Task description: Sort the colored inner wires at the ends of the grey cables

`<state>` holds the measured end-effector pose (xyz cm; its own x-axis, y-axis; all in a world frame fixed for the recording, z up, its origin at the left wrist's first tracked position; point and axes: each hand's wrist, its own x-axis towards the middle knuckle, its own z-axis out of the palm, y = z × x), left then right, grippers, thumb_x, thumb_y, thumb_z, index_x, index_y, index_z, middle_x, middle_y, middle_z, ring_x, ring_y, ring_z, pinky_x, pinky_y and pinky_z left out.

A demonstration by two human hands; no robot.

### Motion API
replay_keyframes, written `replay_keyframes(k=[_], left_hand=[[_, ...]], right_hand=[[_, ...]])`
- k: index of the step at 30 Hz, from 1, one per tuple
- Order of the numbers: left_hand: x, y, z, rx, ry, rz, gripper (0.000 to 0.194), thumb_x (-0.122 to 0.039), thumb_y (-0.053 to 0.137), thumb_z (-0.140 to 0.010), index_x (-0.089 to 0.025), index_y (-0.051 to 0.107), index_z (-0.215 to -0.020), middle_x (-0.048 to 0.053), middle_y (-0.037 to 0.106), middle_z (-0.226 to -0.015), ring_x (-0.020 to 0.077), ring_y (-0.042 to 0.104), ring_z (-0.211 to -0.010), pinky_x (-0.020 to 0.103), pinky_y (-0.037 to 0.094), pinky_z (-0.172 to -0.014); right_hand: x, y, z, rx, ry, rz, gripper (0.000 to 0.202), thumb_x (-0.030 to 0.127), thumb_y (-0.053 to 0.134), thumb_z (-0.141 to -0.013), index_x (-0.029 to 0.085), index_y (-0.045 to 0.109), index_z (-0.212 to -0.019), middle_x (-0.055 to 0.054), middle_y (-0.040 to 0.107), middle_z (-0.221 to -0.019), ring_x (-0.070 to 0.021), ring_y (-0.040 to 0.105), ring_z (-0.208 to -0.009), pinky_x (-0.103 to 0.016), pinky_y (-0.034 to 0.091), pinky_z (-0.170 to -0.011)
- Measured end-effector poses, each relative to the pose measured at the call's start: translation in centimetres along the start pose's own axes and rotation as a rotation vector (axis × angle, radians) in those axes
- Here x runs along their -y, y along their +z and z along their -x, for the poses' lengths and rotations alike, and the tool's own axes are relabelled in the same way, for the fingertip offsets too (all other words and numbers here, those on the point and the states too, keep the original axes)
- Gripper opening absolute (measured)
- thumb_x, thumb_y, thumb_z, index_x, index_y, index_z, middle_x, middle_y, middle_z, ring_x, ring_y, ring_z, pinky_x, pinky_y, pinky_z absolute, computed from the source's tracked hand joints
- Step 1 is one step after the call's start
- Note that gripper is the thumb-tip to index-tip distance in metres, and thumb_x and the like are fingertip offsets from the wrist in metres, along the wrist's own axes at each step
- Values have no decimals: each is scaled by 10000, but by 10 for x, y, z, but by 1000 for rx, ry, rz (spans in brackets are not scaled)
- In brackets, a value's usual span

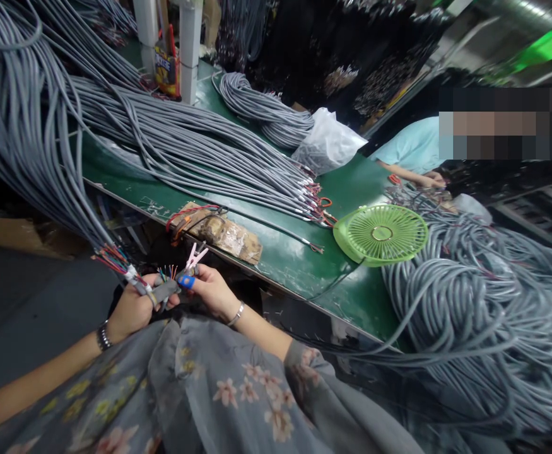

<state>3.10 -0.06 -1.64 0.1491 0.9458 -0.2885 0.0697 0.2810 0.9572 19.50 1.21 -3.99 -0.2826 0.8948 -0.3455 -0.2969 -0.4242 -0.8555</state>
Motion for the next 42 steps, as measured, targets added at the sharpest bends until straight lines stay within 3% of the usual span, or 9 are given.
replay_keyframes(k=[9, 13, 19, 22, 26, 32, 37, 42], left_hand=[[21, -3, -1, -86, -9, 58, 292, -462, 794, -641, -182, 710, -625, 45, 724, -569, 146, 553, -487, 247, 380, -460], [15, -2, 0, -79, -19, 29, 282, -447, 793, -624, -191, 684, -578, 32, 703, -535, 136, 519, -469, 251, 376, -468], [11, -3, 1, -57, -5, -36, 324, -476, 780, -650, -200, 653, -538, 31, 695, -524, 138, 517, -471, 257, 385, -478], [15, -3, 1, -67, -1, 16, 308, -478, 793, -648, -192, 694, -592, 33, 707, -542, 141, 536, -474, 254, 375, -465], [11, -2, 2, -87, -14, 101, 299, -461, 827, -599, -185, 710, -600, 28, 690, -515, 142, 559, -476, 246, 358, -451], [-3, -4, -1, 37, -21, 181, 338, -493, 838, -581, -186, 699, -548, 27, 667, -474, 128, 530, -453, 242, 341, -450], [-11, -1, -9, 206, -48, 162, 391, -535, 843, -574, -184, 684, -509, 20, 631, -438, 117, 495, -439, 252, 356, -477], [-13, 0, -17, 248, -107, 137, 358, -502, 842, -566, -188, 681, -508, 9, 616, -425, 121, 505, -446, 261, 382, -510]], right_hand=[[-7, 3, -1, -22, 23, -47, 483, 478, 924, -504, 194, 575, -681, 76, 554, -546, -63, 439, -463, -226, 394, -490], [-6, 4, -1, -28, 46, -24, 522, 550, 904, -514, 195, 564, -692, 74, 534, -533, -67, 434, -456, -227, 386, -473], [-6, 8, -2, -46, 49, 29, 500, 502, 920, -520, 190, 576, -705, 76, 521, -517, -77, 450, -462, -225, 379, -466], [-7, 4, -3, -110, 11, -31, 508, 513, 918, -486, 189, 573, -672, 73, 540, -517, -67, 435, -447, -218, 395, -453], [-4, -8, -4, -234, -31, -176, 456, 476, 891, -566, 203, 545, -681, 96, 494, -509, -59, 404, -451, -192, 388, -444], [0, -16, -12, -63, -9, -208, 511, 669, 745, -745, 173, 632, -788, 2, 644, -672, -92, 517, -543, -234, 464, -533], [1, -13, -24, 30, -104, -152, 641, 768, 752, -648, 155, 690, -823, 6, 638, -679, -94, 516, -578, -240, 456, -574], [-1, -10, -30, 32, -81, -248, 601, 726, 780, -665, 154, 704, -829, 17, 609, -654, -97, 513, -582, -240, 467, -577]])
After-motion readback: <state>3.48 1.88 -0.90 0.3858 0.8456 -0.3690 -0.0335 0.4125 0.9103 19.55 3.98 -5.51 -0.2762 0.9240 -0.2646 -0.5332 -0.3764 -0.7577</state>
